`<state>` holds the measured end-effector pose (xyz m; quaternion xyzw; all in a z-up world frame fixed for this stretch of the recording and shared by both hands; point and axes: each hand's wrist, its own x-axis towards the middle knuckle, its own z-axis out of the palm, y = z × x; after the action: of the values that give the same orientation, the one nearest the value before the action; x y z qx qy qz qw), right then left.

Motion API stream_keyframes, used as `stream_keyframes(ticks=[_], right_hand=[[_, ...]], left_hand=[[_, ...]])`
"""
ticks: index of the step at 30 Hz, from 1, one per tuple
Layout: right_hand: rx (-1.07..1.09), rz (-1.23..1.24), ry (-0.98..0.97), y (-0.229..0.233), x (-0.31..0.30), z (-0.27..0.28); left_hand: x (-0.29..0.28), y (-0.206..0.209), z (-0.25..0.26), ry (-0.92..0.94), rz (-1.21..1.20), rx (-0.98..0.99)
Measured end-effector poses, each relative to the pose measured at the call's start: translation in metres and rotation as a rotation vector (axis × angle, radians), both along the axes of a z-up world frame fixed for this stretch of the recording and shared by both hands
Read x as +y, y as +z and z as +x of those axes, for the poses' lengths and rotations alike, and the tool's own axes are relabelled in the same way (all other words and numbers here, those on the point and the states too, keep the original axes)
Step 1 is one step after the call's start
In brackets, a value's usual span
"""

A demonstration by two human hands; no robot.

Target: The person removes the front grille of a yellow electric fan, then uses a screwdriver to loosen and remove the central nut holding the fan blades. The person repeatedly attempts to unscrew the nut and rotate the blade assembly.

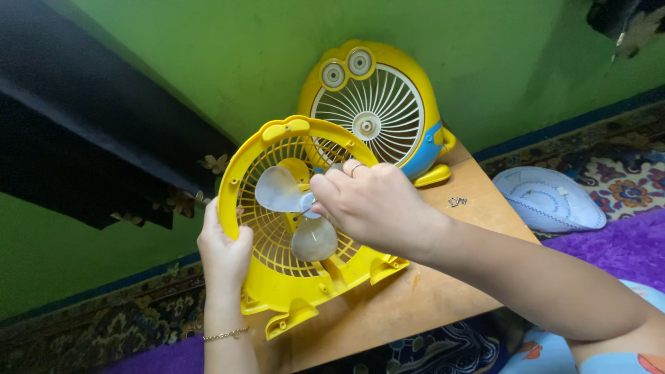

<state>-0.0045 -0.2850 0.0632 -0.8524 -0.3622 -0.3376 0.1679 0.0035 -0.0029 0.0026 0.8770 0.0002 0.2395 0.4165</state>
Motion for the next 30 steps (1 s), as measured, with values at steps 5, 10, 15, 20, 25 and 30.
stream_keyframes(ticks=[5,10,15,20,25,30], right_hand=[[0.013,-0.024,0.113,-0.005,-0.007,0.001],[0.073,-0.083,0.049,-0.008,-0.015,0.004],[0.085,-0.004,0.018,-0.007,-0.011,0.002],[0.102,-0.062,-0.04,-0.001,-0.007,0.0],[-0.054,-0.135,-0.003,0.004,-0.003,-0.004],[-0.027,-0.149,0.126,0.003,-0.005,-0.005]], left_hand=[[-0.004,0.0,0.001,-0.057,-0.028,-0.03],[-0.005,0.002,0.002,-0.047,-0.006,-0.017],[-0.006,0.003,-0.001,-0.042,-0.006,0.002],[-0.005,0.001,0.001,-0.054,-0.013,-0.018],[-0.005,0.001,0.003,-0.054,-0.014,-0.028],[-0.004,0.001,0.002,-0.047,-0.012,-0.024]])
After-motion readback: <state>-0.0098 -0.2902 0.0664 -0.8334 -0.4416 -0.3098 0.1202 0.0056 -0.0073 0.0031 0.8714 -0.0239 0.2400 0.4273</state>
